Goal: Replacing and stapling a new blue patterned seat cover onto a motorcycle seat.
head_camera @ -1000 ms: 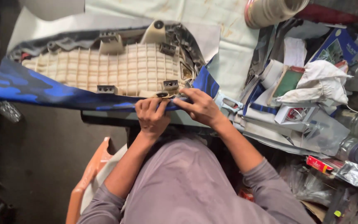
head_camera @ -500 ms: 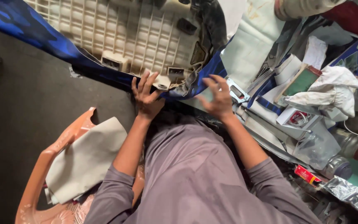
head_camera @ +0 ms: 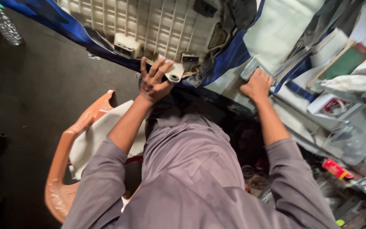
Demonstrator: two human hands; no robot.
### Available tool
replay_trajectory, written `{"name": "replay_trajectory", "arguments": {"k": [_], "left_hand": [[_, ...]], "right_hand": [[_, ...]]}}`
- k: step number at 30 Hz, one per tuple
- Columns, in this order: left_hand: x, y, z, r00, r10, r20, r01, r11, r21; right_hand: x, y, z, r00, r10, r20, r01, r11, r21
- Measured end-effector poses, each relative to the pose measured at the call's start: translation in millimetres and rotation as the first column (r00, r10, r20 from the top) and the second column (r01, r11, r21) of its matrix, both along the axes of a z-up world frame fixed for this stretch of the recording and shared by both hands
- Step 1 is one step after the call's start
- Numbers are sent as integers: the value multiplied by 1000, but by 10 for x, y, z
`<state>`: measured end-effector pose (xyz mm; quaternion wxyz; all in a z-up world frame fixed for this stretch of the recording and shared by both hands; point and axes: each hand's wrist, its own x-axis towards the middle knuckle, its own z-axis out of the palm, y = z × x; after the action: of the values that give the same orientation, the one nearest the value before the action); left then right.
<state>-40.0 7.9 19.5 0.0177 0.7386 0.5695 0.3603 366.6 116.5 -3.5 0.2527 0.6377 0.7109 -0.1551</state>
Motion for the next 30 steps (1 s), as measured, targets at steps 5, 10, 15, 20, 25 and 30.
{"name": "replay_trajectory", "arguments": {"k": [5, 10, 15, 20, 25, 30], "left_hand": [[-202, 125, -160, 984, -175, -21, 176, 984, 4], [-317, 195, -290, 918, -374, 133, 369, 927, 60], [-345, 228, -361, 890, -411, 200, 418, 909, 9], [-378, 244, -345, 864, -458, 209, 467, 884, 9], [-334, 301, -325, 853, -484, 194, 497, 867, -24], [-363, 306, -415, 819, -534, 212, 549, 836, -15]], "right_hand": [[107, -338, 209, 906, -197, -376, 226, 974, 34], [-1267, -998, 1587, 738, -462, -492, 307, 879, -365], [-2426, -1177, 1665, 672, -526, -521, 445, 849, -283], [-2769, -1127, 1633, 725, -579, -372, 537, 814, -221], [-2834, -1036, 1673, 752, -599, -275, 571, 801, -181], [-2782, -1205, 1437, 784, -587, -200, 576, 809, -116]]}}
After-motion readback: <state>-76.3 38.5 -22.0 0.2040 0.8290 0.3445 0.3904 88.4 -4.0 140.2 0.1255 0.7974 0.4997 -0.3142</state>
